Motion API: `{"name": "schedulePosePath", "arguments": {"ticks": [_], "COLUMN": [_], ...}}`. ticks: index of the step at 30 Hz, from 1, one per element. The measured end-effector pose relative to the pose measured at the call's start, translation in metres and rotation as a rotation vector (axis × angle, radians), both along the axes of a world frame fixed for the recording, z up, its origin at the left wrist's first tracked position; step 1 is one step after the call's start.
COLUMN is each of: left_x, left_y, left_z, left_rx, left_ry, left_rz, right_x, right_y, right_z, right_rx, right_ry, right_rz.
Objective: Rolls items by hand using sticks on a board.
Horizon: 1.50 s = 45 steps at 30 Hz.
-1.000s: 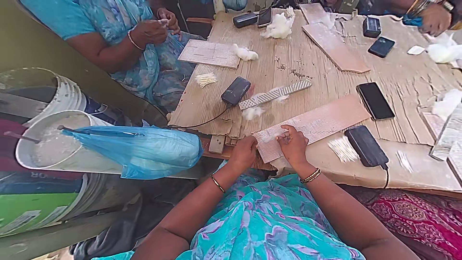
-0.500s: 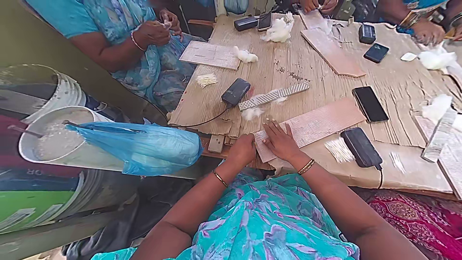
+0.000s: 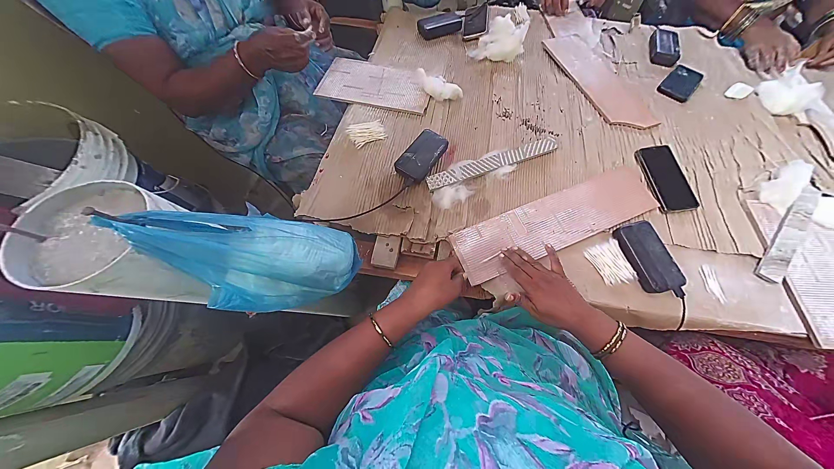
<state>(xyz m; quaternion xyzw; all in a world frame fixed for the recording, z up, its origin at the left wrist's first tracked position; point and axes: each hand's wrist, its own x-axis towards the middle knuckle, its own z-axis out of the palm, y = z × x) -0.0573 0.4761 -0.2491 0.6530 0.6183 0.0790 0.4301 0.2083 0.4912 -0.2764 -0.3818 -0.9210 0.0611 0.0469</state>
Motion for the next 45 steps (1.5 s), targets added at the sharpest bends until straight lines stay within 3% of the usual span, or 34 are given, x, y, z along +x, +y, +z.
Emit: {"name": "schedulePosePath", "arguments": {"ticks": [5, 11, 21, 24, 28, 35, 45], "left_x": [-0.009, -0.016, -0.007, -0.009, -0.018, -0.022, -0.006], "left_y": [0.010, 0.015, 0.003, 0.004, 0.009, 0.016, 0.002], "left_z": [0.001, 0.001, -0.004, -0.006, -0.003, -0.006, -0.007], "left_rx": [0.096, 0.137, -0.023, 0.011, 0.074, 0.149, 0.039], "left_ry": [0.052, 0.173, -0.033, -0.056, -0.046, 0.014, 0.056], "left_rz": [0.094, 0.061, -0.083, -0.037, 0.053, 0.090, -0.087], "right_x": [-0.032, -0.070, -0.006, 0.003, -0.016, -0.076, -0.032], "right_y": [0.038, 0.063, -0.010, -0.004, 0.026, 0.052, -0.020], "right_z": [0.005, -0.008, 0.009, 0.011, 0.005, -0.014, 0.004], "right_rx": [0.080, 0.010, -0.136, -0.068, 0.031, -0.004, -0.184], "right_ry": [0.063, -0.037, -0.118, -0.019, 0.039, -0.022, -0.130], "right_rz": [-0.144, -0.018, 0.074, -0.046, -0.182, 0.036, 0.087]}}
